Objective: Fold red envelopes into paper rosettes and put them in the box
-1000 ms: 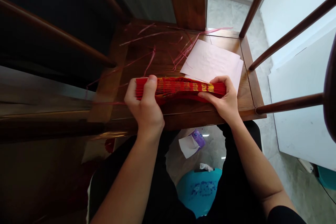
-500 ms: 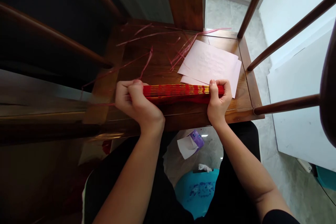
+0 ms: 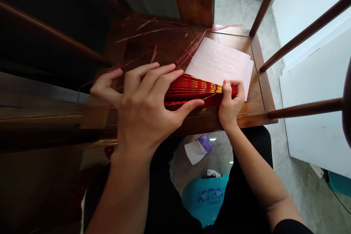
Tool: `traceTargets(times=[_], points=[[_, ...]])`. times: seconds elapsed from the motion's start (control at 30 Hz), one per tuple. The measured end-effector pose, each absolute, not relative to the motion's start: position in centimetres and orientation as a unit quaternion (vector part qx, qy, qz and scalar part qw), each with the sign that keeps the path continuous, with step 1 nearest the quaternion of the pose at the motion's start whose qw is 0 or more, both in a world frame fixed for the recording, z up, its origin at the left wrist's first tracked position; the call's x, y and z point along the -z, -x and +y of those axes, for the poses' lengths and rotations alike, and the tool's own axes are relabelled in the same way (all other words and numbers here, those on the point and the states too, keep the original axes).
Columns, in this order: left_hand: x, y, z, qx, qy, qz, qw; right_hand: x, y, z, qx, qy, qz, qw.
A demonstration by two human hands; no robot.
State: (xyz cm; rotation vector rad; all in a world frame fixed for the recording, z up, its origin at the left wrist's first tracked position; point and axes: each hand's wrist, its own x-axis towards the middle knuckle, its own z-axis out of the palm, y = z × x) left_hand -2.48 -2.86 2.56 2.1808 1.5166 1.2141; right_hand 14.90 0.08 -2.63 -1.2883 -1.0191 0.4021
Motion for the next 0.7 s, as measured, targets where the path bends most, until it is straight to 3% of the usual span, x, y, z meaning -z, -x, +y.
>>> traceTargets(times=[0.17,0.3,0.43,0.53,0.7], points=[[-3.5,4.7,-3.0,-0.366,-0.758,0.528,0.112,2.6,-14.9,0.1,-0.174,0.561,-0.463,0.664],[-1.4,7.2,-1.2,-0.412,-0.731,0.537,0.091,2.6,-15.0,0.2,-0.179,0.564,-0.46,0.662],[1.9,9.3,1.5,-0.478,-0.723,0.444,0.227,2.7,-15.1,0.3,-0.193,0.56,-0.457,0.663],[2.9,10.0,2.7,-0.462,-0.699,0.415,0.354,2.7,-15.1,0.3,-0.193,0.566,-0.455,0.66],[2.1,9.3,2.4,-0.478,-0.672,0.442,0.353,2.8,-15.2,0.4,-0.189,0.57,-0.455,0.658]])
